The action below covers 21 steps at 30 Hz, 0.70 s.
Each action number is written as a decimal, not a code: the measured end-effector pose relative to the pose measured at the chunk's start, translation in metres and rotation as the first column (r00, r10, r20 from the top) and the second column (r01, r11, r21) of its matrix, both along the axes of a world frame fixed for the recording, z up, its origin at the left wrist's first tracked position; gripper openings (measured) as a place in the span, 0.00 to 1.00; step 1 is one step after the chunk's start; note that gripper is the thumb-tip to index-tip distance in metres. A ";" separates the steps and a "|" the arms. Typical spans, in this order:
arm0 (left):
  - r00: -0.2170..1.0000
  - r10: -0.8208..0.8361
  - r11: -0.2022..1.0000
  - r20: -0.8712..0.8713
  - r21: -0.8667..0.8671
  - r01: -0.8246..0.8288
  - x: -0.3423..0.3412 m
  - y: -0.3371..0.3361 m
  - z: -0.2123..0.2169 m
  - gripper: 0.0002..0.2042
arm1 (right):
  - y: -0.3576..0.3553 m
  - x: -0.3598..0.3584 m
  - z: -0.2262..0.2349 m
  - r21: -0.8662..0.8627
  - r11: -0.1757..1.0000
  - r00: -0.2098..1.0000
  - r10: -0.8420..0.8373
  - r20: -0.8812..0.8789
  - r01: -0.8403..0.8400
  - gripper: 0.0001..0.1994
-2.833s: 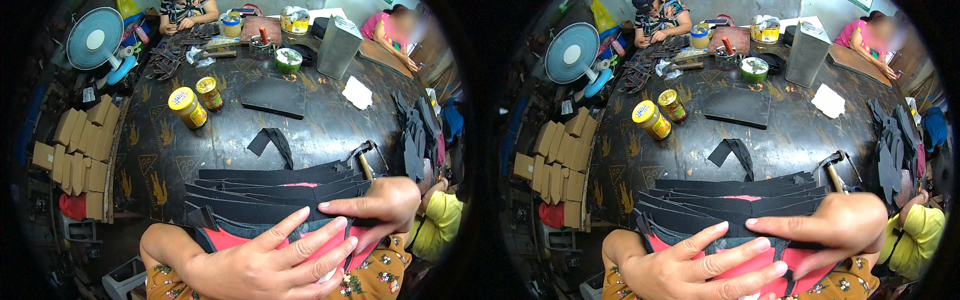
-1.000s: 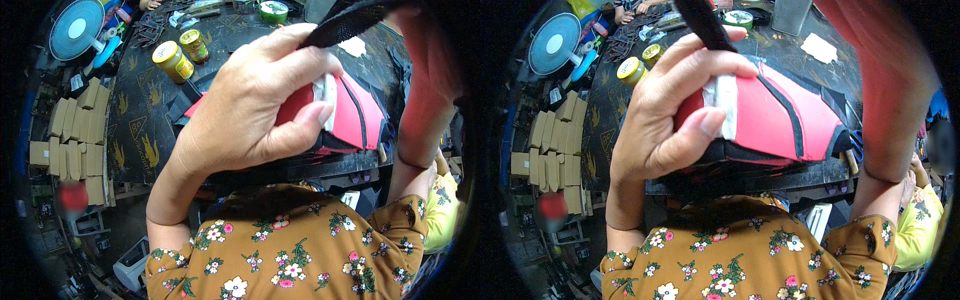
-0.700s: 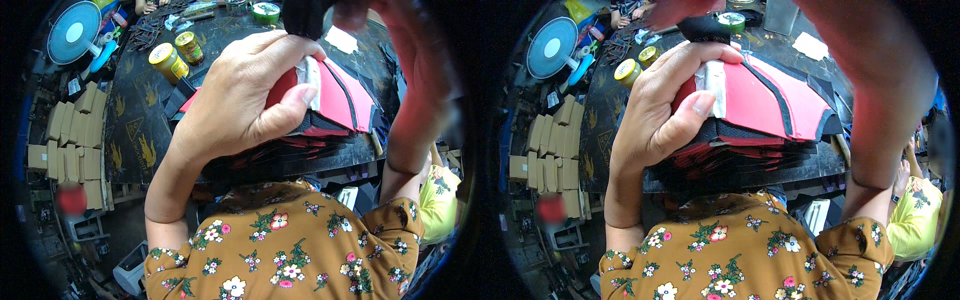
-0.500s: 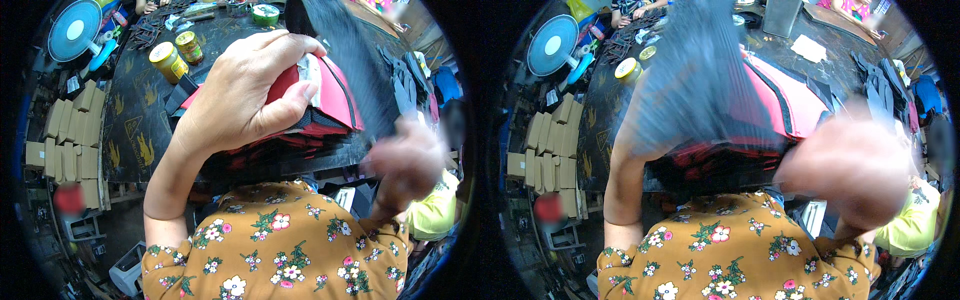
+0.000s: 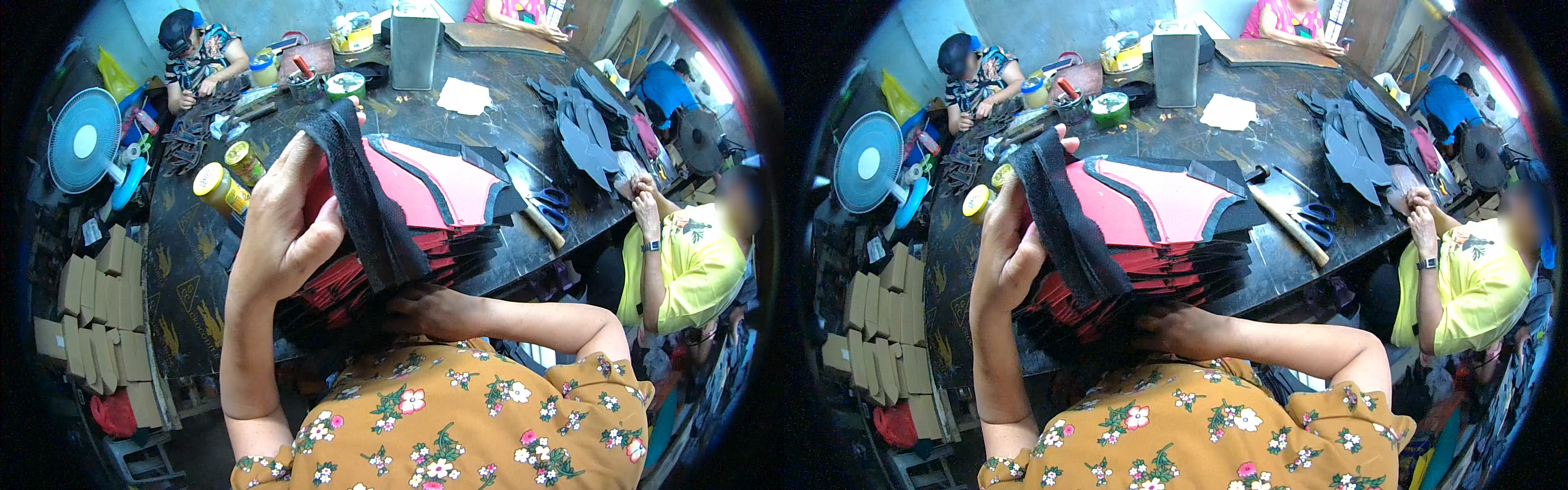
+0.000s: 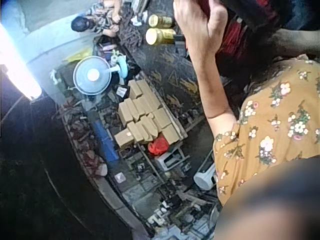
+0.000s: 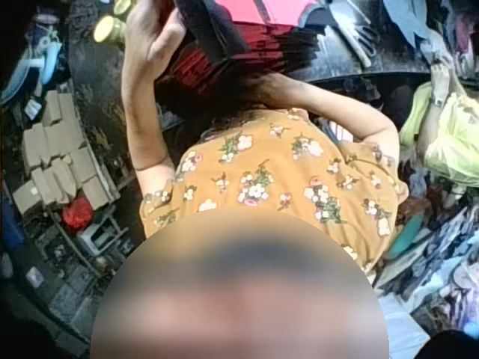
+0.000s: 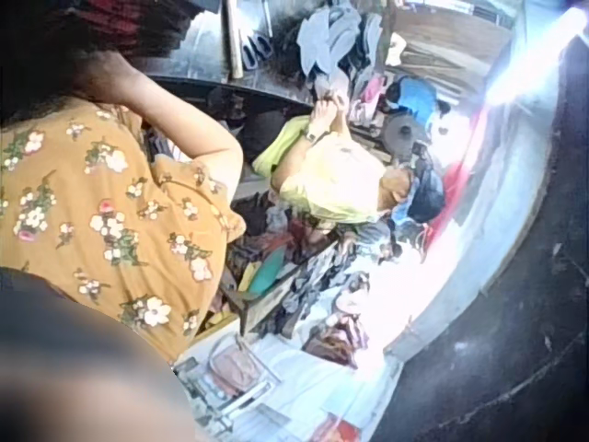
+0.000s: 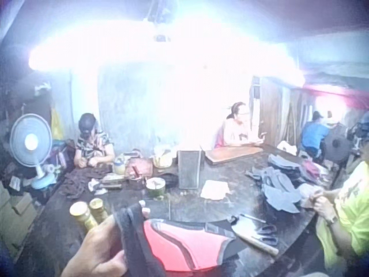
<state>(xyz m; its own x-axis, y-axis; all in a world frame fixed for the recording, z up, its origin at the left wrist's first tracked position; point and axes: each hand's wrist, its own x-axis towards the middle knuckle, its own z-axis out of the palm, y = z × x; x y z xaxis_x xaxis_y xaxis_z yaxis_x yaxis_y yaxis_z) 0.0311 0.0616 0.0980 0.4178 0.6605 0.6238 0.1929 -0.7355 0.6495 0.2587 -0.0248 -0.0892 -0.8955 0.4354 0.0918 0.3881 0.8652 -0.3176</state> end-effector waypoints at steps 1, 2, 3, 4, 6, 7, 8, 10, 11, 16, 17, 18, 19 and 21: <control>1.000 -0.003 1.000 -0.004 0.020 0.003 0.001 -0.002 0.002 0.31 | 0.000 0.000 0.002 0.063 0.998 0.997 0.009 -0.072 -0.004 0.23; 1.000 0.012 1.000 0.020 0.013 -0.013 0.000 -0.001 0.002 0.32 | 0.004 -0.002 0.001 -0.011 1.000 1.000 0.016 0.005 -0.016 0.23; 1.000 0.000 1.000 0.015 0.022 -0.001 0.000 -0.002 0.003 0.32 | 0.004 -0.002 0.001 -0.027 0.999 1.000 0.023 0.019 -0.022 0.22; 0.999 0.004 1.000 0.038 -0.005 -0.003 -0.001 -0.001 0.002 0.32 | 0.006 -0.002 -0.002 -0.046 0.999 0.999 0.024 0.034 -0.022 0.22; 1.000 0.000 0.999 0.011 -0.055 0.000 -0.002 -0.001 0.002 0.33 | 0.007 0.000 -0.008 -0.061 0.997 0.996 0.042 0.078 -0.037 0.18; 1.000 -0.007 0.996 0.000 -0.085 0.007 -0.003 -0.001 0.002 0.35 | 0.006 0.001 -0.010 -0.064 0.996 0.993 0.064 0.099 -0.058 0.17; 0.999 -0.023 0.996 -0.048 -0.088 0.019 -0.005 -0.002 0.003 0.37 | 0.006 0.001 -0.012 0.030 0.996 0.995 0.090 -0.039 -0.089 0.17; 0.996 -0.055 0.994 -0.073 -0.096 0.048 -0.008 -0.003 0.003 0.38 | 0.004 -0.001 -0.013 -0.112 0.994 0.984 -0.012 -0.176 -0.008 0.17; 0.994 -0.047 0.997 -0.100 -0.073 0.039 -0.009 -0.004 0.003 0.38 | 0.004 -0.003 -0.011 -0.183 0.983 0.967 -0.058 -0.247 0.013 0.17; 0.995 -0.008 0.999 -0.100 0.034 0.012 -0.010 0.005 -0.004 0.36 | 0.009 -0.017 0.011 -0.399 0.904 0.981 -0.188 -0.053 0.152 0.15; 0.998 -0.024 0.998 -0.057 0.055 0.027 -0.010 0.007 -0.005 0.35 | 0.012 -0.018 0.020 -0.433 0.872 0.973 -0.212 0.087 0.229 0.15; 1.000 0.014 0.991 -0.023 0.132 -0.011 -0.008 0.010 -0.007 0.34 | 0.011 -0.014 0.034 -0.246 0.965 0.993 -0.108 -0.048 0.093 0.13; 1.000 -0.013 0.993 -0.011 0.121 0.015 -0.009 0.011 -0.008 0.34 | 0.011 -0.016 0.047 -0.203 0.978 0.994 -0.069 -0.086 0.050 0.13; 1.000 -0.014 0.994 0.001 0.111 0.014 -0.009 0.013 -0.009 0.34 | 0.014 -0.024 0.079 -0.146 0.989 0.996 -0.029 -0.081 0.017 0.13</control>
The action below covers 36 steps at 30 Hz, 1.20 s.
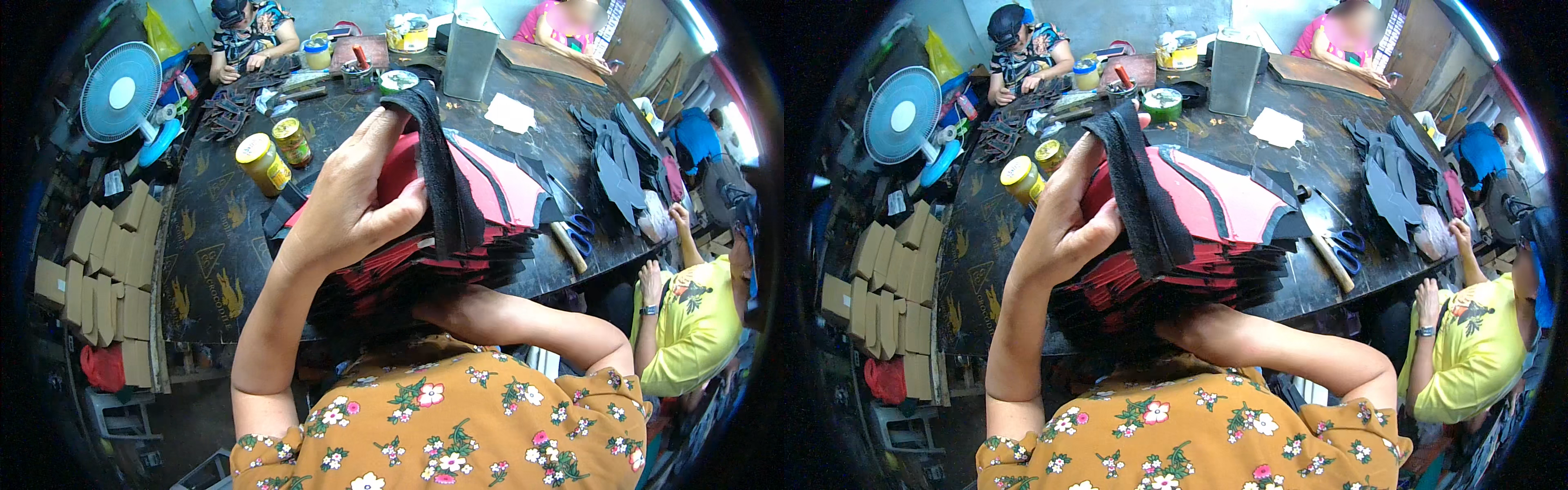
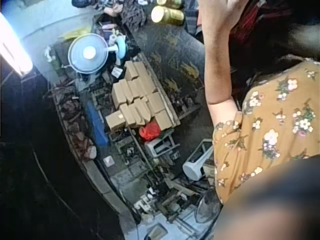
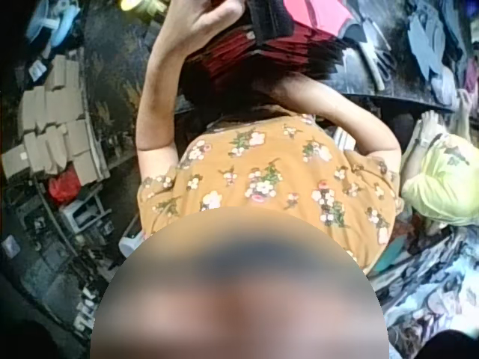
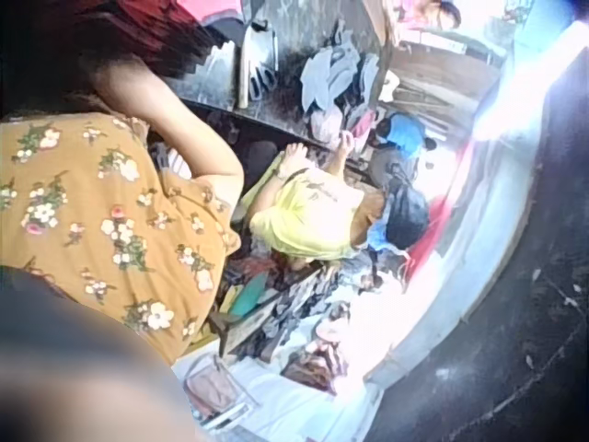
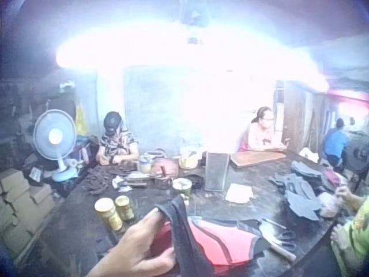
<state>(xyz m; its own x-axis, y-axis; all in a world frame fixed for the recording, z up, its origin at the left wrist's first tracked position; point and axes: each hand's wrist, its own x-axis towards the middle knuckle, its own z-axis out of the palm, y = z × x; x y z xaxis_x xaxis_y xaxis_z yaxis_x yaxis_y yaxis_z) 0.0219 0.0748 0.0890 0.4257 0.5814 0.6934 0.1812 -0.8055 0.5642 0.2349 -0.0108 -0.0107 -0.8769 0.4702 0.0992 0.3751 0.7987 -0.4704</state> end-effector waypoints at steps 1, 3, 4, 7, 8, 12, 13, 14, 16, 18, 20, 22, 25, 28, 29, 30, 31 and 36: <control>1.000 -0.012 1.000 0.000 -0.021 0.012 -0.001 0.000 0.000 0.35 | -0.003 0.003 0.022 -0.051 0.996 0.993 0.076 0.089 -0.071 0.14; 0.999 -0.023 0.998 -0.024 -0.058 0.021 -0.003 -0.003 0.002 0.36 | -0.005 0.015 0.069 -0.191 0.976 0.980 0.134 0.148 -0.105 0.16; 0.998 -0.025 0.997 -0.051 -0.068 0.022 -0.004 -0.005 0.003 0.37 | -0.006 0.020 0.092 -0.231 0.962 0.980 0.172 0.095 -0.146 0.17; 0.998 -0.070 0.985 -0.005 -0.159 0.068 -0.006 -0.010 0.006 0.41 | -0.003 0.028 0.137 -0.194 0.947 0.966 0.257 -0.020 -0.256 0.19; 0.994 -0.093 0.977 0.052 -0.189 0.101 -0.007 -0.012 0.006 0.42 | -0.002 0.030 0.147 -0.166 0.959 0.973 0.231 -0.022 -0.231 0.19; 0.984 -0.159 0.949 0.087 -0.261 0.176 -0.005 -0.014 0.008 0.46 | 0.003 0.025 0.160 -0.063 0.991 0.989 0.112 -0.092 -0.118 0.18; 0.983 -0.160 0.950 0.091 -0.258 0.178 -0.005 -0.014 0.008 0.46 | 0.004 0.024 0.161 0.064 0.997 0.993 0.059 -0.098 -0.053 0.18; 0.976 -0.174 0.943 0.128 -0.265 0.203 -0.004 -0.015 0.008 0.45 | 0.005 0.023 0.163 0.191 0.982 0.991 0.017 -0.133 0.009 0.18; 0.978 -0.157 0.966 0.136 -0.187 0.181 -0.003 -0.016 0.008 0.42 | 0.008 0.020 0.165 0.394 0.914 0.986 -0.040 -0.161 0.101 0.13; 0.966 -0.175 0.955 0.191 -0.205 0.214 -0.003 -0.018 0.010 0.37 | 0.011 0.021 0.170 0.422 0.894 0.982 -0.087 -0.167 0.151 0.13; 0.979 -0.169 0.979 0.118 -0.095 0.180 -0.005 -0.020 0.011 0.31 | 0.016 0.024 0.175 0.474 0.863 0.982 -0.126 -0.139 0.178 0.11; 0.982 -0.191 0.980 0.013 0.058 0.190 -0.006 -0.021 0.013 0.26 | 0.020 0.026 0.177 0.463 0.868 0.982 -0.126 -0.141 0.178 0.12; 0.964 -0.250 0.954 0.094 -0.142 0.262 -0.005 -0.024 0.014 0.28 | 0.030 0.026 0.174 0.253 0.956 0.955 -0.074 -0.286 0.150 0.15; 0.934 -0.246 0.931 0.258 -0.204 0.302 -0.001 -0.029 0.012 0.36 | 0.039 0.028 0.172 -0.211 0.956 0.809 -0.287 -0.513 0.205 0.07; 0.931 -0.252 0.922 0.265 -0.225 0.314 0.000 -0.030 0.012 0.38 | 0.041 0.030 0.173 -0.340 0.932 0.800 -0.296 -0.522 0.123 0.15; 0.939 -0.239 0.922 0.248 -0.245 0.299 0.000 -0.032 0.011 0.39 | 0.043 0.031 0.173 -0.341 0.926 0.822 -0.319 -0.471 0.164 0.15; 0.934 -0.249 0.914 0.257 -0.255 0.314 0.000 -0.033 0.011 0.38 | 0.044 0.032 0.174 -0.326 0.928 0.835 -0.320 -0.447 0.181 0.16; 0.922 -0.241 0.876 0.304 -0.342 0.341 -0.002 -0.029 0.015 0.27 | 0.048 0.034 0.171 -0.460 0.863 0.805 -0.419 -0.421 0.209 0.20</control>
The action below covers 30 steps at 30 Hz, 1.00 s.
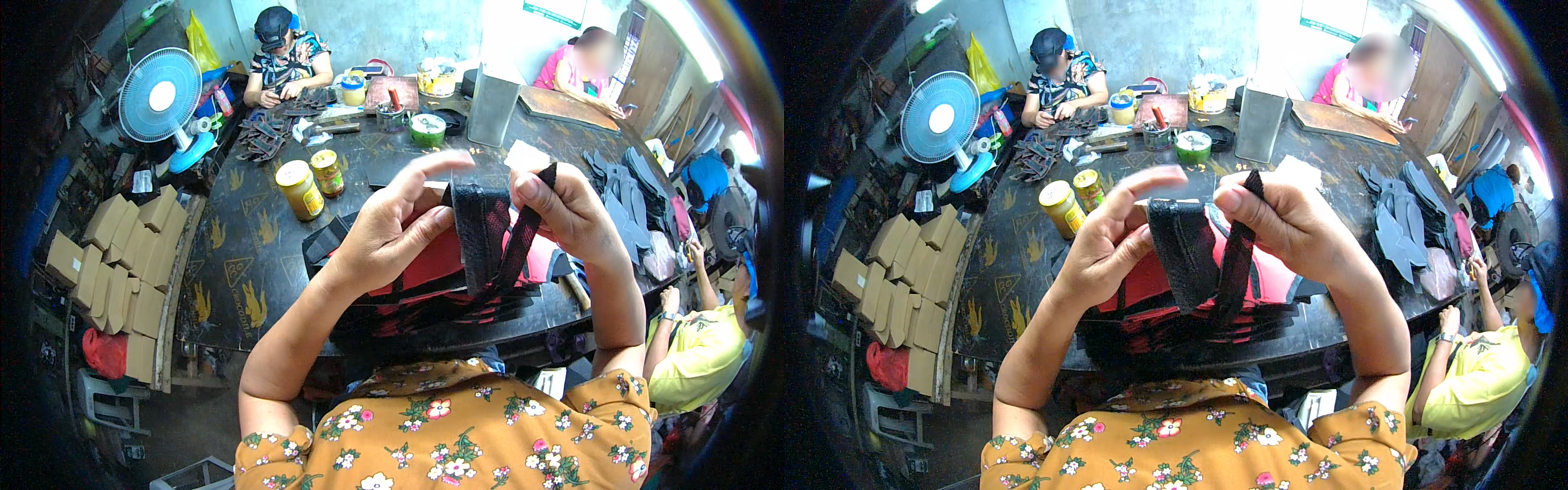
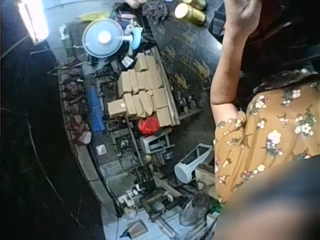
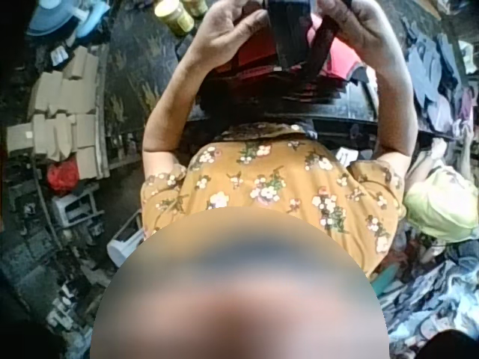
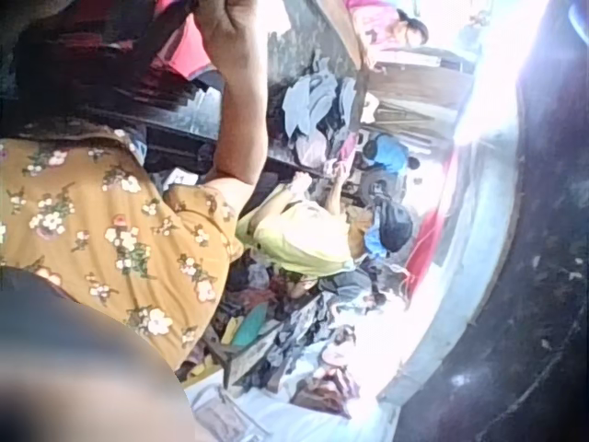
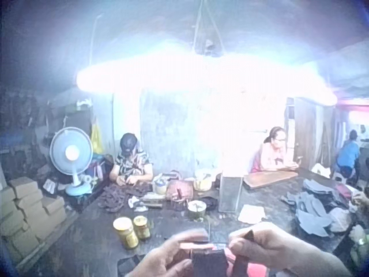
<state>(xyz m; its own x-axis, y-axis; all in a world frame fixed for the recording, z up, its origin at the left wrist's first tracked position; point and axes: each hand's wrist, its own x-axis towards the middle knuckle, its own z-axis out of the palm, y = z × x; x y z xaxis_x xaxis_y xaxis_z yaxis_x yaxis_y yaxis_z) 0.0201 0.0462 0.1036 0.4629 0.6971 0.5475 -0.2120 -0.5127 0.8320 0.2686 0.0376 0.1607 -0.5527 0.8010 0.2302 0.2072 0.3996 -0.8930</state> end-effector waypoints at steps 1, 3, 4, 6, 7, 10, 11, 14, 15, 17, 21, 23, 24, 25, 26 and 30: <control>0.991 0.093 0.989 -0.094 0.123 -0.081 0.000 0.003 0.002 0.17 | 0.002 -0.001 -0.001 -0.043 0.998 0.999 -0.045 0.030 0.046 0.20; 0.991 0.039 0.969 -0.125 0.246 -0.007 0.001 0.008 0.006 0.12 | 0.006 -0.003 -0.002 -0.033 0.998 0.998 -0.050 0.029 0.051 0.20; 0.988 0.018 0.958 -0.157 0.287 0.028 0.001 0.011 0.008 0.11 | 0.008 -0.004 -0.002 -0.035 0.996 0.996 -0.076 0.044 0.078 0.20; 0.980 0.060 0.940 -0.189 0.341 0.008 0.003 0.016 0.014 0.09 | 0.010 -0.005 -0.001 0.297 0.951 0.991 -0.114 0.064 0.090 0.19; 0.969 0.081 0.938 -0.232 0.346 0.005 0.004 0.018 0.017 0.08 | 0.010 -0.006 0.000 0.429 0.898 0.985 -0.148 0.084 0.098 0.18; 0.943 0.105 0.950 -0.316 0.312 -0.001 0.008 0.021 0.025 0.08 | 0.009 -0.009 0.003 0.562 0.823 0.969 -0.198 0.150 0.081 0.16; 0.935 0.101 0.954 -0.340 0.299 0.005 0.010 0.022 0.027 0.09 | 0.009 -0.012 0.003 0.572 0.816 0.960 -0.217 0.174 0.081 0.15; 0.916 0.133 0.919 -0.378 0.394 0.030 0.017 0.026 0.033 0.12 | 0.011 -0.016 -0.001 0.638 0.763 0.943 -0.279 0.182 0.103 0.14; 0.924 0.084 0.928 -0.373 0.366 0.063 0.019 0.029 0.035 0.12 | 0.012 -0.016 -0.002 0.702 0.703 0.914 -0.353 0.198 0.119 0.13; 0.901 -0.113 0.965 -0.418 0.169 0.199 0.023 0.037 0.040 0.13 | 0.018 -0.016 -0.005 0.791 0.603 0.898 -0.400 0.185 0.106 0.12; 0.893 -0.230 0.971 -0.386 -0.034 0.236 0.032 0.046 0.042 0.09 | 0.026 -0.010 -0.006 0.809 0.581 0.904 -0.388 0.179 0.089 0.11; 0.924 -0.239 0.971 -0.299 -0.078 0.225 0.036 0.044 0.039 0.09 | 0.024 -0.007 -0.004 0.760 0.624 0.904 -0.412 0.119 0.184 0.12; 0.932 -0.228 0.973 -0.280 -0.096 0.209 0.038 0.042 0.037 0.09 | 0.020 -0.006 -0.003 0.705 0.654 0.897 -0.439 0.060 0.273 0.13; 0.936 -0.208 0.976 -0.283 -0.122 0.180 0.038 0.038 0.035 0.09 | 0.014 -0.006 -0.002 0.636 0.696 0.896 -0.444 0.014 0.334 0.14; 0.936 -0.173 0.980 -0.306 -0.148 0.133 0.039 0.035 0.032 0.09 | 0.008 -0.007 -0.002 0.515 0.738 0.886 -0.452 -0.101 0.436 0.20; 0.955 -0.192 0.981 -0.227 -0.056 0.184 0.039 0.029 0.028 0.08 | -0.039 -0.008 -0.009 0.457 0.832 0.924 -0.379 0.056 0.314 0.26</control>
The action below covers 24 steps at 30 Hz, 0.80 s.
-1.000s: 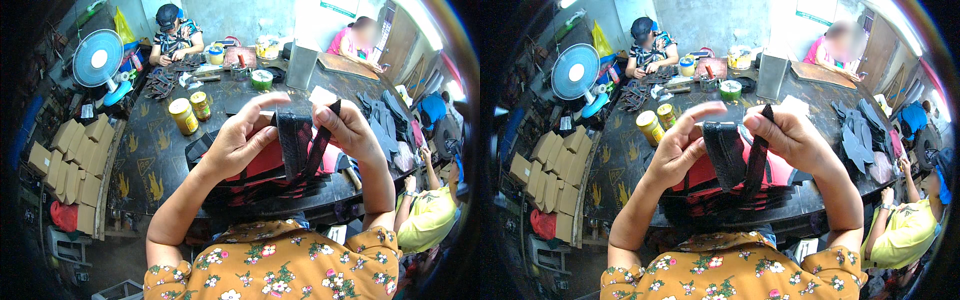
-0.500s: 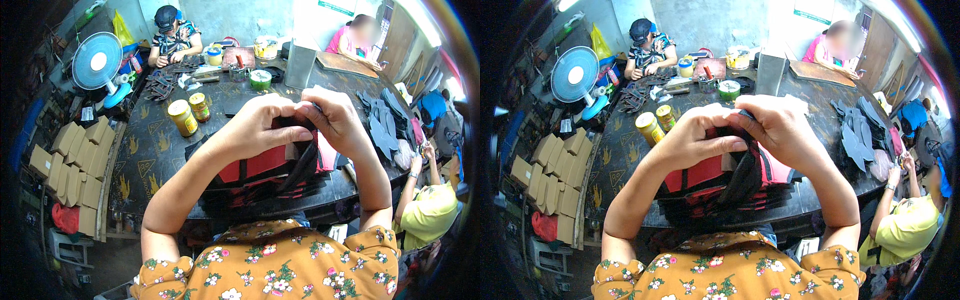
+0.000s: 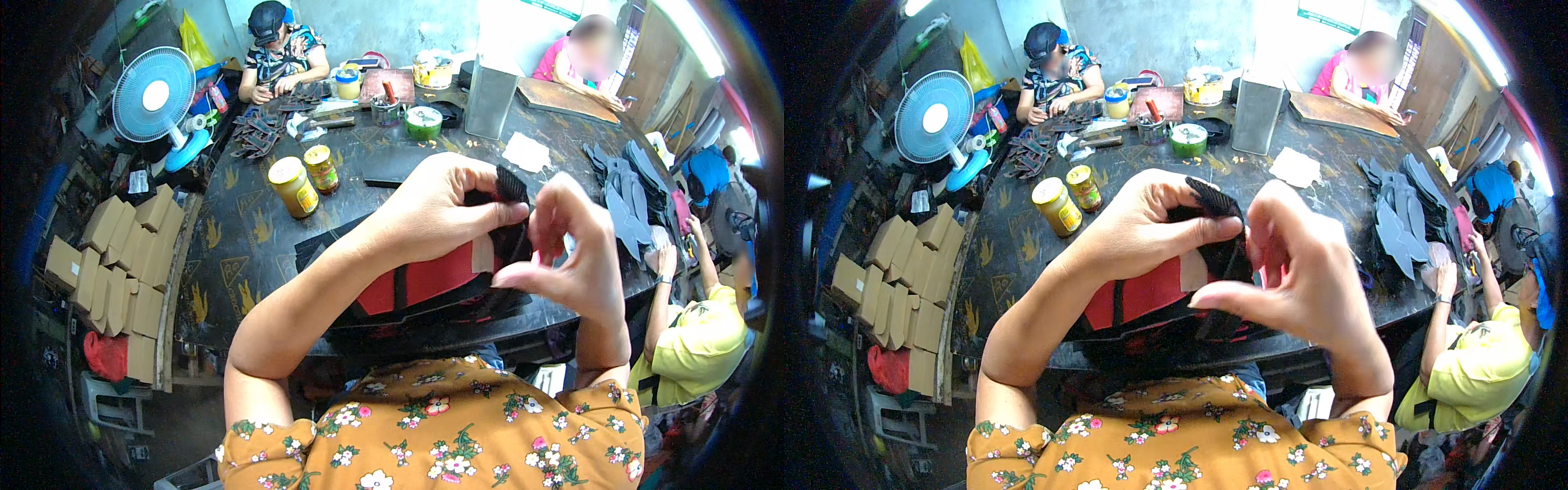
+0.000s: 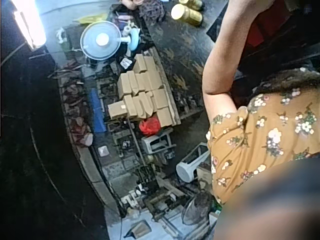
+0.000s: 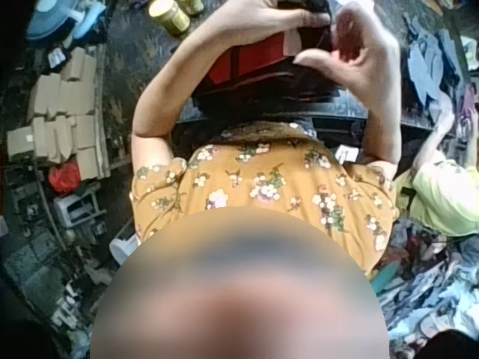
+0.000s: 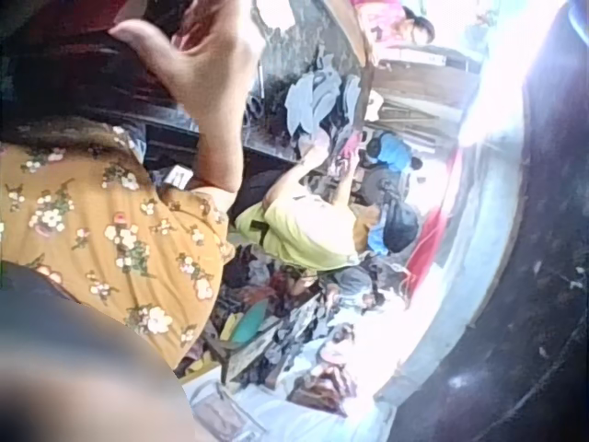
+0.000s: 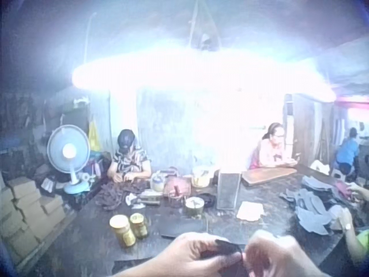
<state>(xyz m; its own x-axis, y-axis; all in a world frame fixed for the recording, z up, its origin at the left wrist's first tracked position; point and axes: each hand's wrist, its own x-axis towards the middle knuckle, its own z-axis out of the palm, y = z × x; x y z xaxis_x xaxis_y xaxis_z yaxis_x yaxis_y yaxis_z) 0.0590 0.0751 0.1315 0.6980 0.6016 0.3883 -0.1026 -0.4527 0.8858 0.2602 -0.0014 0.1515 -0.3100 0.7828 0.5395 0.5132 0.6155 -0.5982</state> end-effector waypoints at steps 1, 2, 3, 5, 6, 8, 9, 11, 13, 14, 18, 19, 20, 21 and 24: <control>0.999 -0.012 1.000 0.050 -0.014 0.013 0.001 0.000 0.000 0.07 | -0.007 -0.003 -0.003 -0.027 0.998 0.995 -0.062 0.077 0.064 0.23; 0.999 0.011 1.000 0.040 -0.018 -0.011 0.000 0.002 0.000 0.07 | -0.009 -0.006 -0.005 -0.016 0.995 0.992 -0.100 0.082 0.101 0.21; 0.996 0.084 0.995 0.007 -0.060 -0.083 0.000 0.003 0.000 0.07 | -0.014 -0.002 -0.002 0.022 0.996 0.995 -0.086 0.049 0.085 0.18; 0.990 0.128 0.986 0.064 -0.120 -0.119 0.000 0.004 -0.001 0.08 | -0.015 0.005 0.003 -0.072 0.996 0.998 -0.059 0.001 0.058 0.12; 0.990 0.121 0.988 0.078 -0.102 -0.113 0.001 0.004 -0.002 0.08 | -0.016 0.011 0.008 -0.266 0.956 0.989 -0.144 -0.046 0.127 0.12; 0.983 0.155 0.986 0.095 -0.081 -0.148 0.002 0.002 -0.005 0.08 | -0.009 0.019 0.009 0.026 0.971 0.966 -0.241 0.097 0.239 0.10; 0.981 0.127 0.990 0.147 -0.073 -0.117 0.002 0.001 -0.007 0.07 | -0.002 0.020 0.005 0.218 0.956 0.959 -0.233 0.159 0.196 0.09; 0.980 0.132 0.990 0.152 0.020 -0.136 0.002 0.000 -0.010 0.06 | 0.004 0.019 -0.006 0.178 0.970 0.972 -0.191 0.139 0.165 0.09; 0.976 0.152 0.985 0.154 0.060 -0.163 0.002 0.000 -0.012 0.06 | 0.008 0.011 -0.022 0.165 0.978 0.985 -0.142 0.102 0.124 0.11; 0.970 0.164 0.980 0.178 0.085 -0.181 0.002 0.001 -0.012 0.05 | 0.008 0.007 -0.029 0.178 0.974 0.987 -0.149 0.053 0.138 0.11; 0.956 0.229 0.943 0.185 0.202 -0.265 0.002 0.004 -0.012 0.05 | -0.001 -0.008 -0.046 0.107 0.970 0.965 -0.196 -0.174 0.217 0.11; 0.951 0.236 0.938 0.199 0.210 -0.277 0.003 0.004 -0.012 0.05 | -0.005 -0.011 -0.047 0.018 0.972 0.948 -0.223 -0.225 0.233 0.12; 0.949 0.256 0.931 0.184 0.216 -0.293 0.003 0.005 -0.013 0.05 | -0.010 -0.014 -0.048 0.058 0.967 0.950 -0.232 -0.210 0.249 0.13; 0.947 0.270 0.925 0.172 0.227 -0.305 0.005 0.005 -0.013 0.05 | -0.014 -0.016 -0.049 0.088 0.963 0.957 -0.239 -0.167 0.256 0.14; 0.946 0.232 0.918 0.228 0.271 -0.291 0.008 0.005 -0.014 0.05 | -0.018 -0.023 -0.048 0.094 0.963 0.955 -0.234 -0.183 0.254 0.16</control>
<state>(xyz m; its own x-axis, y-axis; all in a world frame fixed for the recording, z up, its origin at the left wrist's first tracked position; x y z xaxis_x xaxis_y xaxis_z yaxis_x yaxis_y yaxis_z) 0.0673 0.0805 0.1179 0.4282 0.5890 0.6853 -0.0949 -0.7248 0.6823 0.2369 -0.0197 0.1033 -0.0139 0.7523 0.6586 0.5541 0.5541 -0.6213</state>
